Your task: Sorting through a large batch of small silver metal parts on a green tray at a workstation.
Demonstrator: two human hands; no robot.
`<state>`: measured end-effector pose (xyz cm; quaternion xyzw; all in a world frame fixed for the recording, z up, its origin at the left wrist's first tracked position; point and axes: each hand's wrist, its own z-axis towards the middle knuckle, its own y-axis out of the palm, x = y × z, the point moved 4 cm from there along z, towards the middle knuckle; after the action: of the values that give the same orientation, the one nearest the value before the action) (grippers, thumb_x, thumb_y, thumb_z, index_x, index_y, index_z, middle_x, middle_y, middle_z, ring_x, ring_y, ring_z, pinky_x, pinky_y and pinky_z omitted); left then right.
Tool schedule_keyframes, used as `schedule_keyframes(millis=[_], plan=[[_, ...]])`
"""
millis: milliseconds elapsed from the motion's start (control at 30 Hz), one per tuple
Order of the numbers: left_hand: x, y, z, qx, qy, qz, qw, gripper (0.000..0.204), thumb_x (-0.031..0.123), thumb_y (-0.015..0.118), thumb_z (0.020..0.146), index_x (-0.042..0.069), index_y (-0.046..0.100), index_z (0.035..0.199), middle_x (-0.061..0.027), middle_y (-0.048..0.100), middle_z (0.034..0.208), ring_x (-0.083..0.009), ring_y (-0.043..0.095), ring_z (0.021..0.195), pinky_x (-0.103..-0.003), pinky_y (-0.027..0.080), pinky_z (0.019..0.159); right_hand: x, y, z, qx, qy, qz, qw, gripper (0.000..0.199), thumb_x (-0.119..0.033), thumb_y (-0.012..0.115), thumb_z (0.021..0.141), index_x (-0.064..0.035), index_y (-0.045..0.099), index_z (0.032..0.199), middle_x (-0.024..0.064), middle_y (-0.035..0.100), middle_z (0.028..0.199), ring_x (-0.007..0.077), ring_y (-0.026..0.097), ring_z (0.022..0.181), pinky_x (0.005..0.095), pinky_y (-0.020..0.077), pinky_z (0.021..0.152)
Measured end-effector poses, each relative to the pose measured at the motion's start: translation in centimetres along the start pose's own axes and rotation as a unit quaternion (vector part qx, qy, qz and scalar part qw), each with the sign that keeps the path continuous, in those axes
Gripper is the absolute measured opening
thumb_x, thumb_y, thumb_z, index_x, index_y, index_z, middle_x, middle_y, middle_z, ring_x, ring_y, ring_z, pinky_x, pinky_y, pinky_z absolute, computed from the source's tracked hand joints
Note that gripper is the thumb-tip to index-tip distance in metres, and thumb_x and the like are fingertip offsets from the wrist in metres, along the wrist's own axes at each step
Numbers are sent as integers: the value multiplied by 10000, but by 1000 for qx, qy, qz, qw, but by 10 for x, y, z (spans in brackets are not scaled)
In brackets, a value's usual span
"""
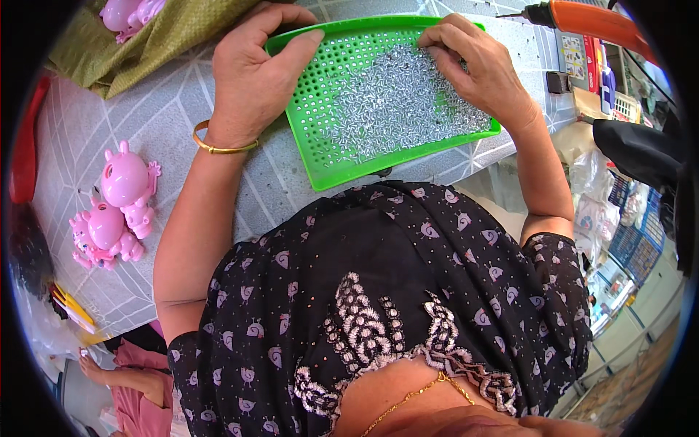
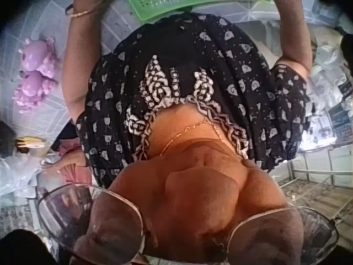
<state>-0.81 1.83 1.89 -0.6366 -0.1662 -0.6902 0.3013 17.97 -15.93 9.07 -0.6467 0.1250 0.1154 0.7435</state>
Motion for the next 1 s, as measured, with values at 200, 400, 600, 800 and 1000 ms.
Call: schedule_keyframes(millis=[200, 400, 600, 800, 1000], plan=[[1, 1, -1, 1, -10, -10, 1000, 175, 63, 735, 929, -25, 719, 1079, 24, 665, 985, -47, 608, 880, -198, 481, 790, 3, 4, -3, -14, 72, 24, 997, 155, -49, 686, 919, -44, 680, 1073, 87, 640, 967, 237, 648, 776, 328, 527, 712], [1, 0, 1, -1, 13, 5, 1000, 157, 52, 731, 927, -24, 720, 1064, 21, 657, 976, -49, 603, 875, -200, 477, 783, 1, 5, 2, -8, 19, -8, 1000, 119, -83, 692, 926, -46, 678, 1037, 82, 643, 968, 253, 654, 781, 339, 537, 718], [3, 0, 1, -3, 19, 9, 1000, 154, 45, 728, 922, -25, 721, 1059, 17, 660, 983, -53, 602, 883, -201, 475, 790, 1, 11, 2, -31, -23, -126, 991, 164, -145, 639, 961, -61, 637, 1101, 103, 642, 991, 300, 655, 890, 381, 534, 784], [8, 0, 1, 3, 27, 24, 999, 161, 52, 733, 914, -28, 717, 1053, 11, 664, 984, -61, 601, 890, -207, 473, 799, 23, 7, -19, -13, 243, 346, 906, 147, -183, 530, 1066, -45, 577, 1072, 12, 589, 1020, 77, 530, 818, 231, 435, 683], [11, 1, 3, 21, 60, 20, 998, 143, 73, 732, 868, -19, 709, 975, -36, 644, 854, -110, 602, 784, -247, 478, 730, 31, 8, -15, -54, 231, 740, 629, 157, -158, 516, 1065, -36, 598, 1122, 102, 662, 1116, 151, 622, 877, 303, 521, 762]])
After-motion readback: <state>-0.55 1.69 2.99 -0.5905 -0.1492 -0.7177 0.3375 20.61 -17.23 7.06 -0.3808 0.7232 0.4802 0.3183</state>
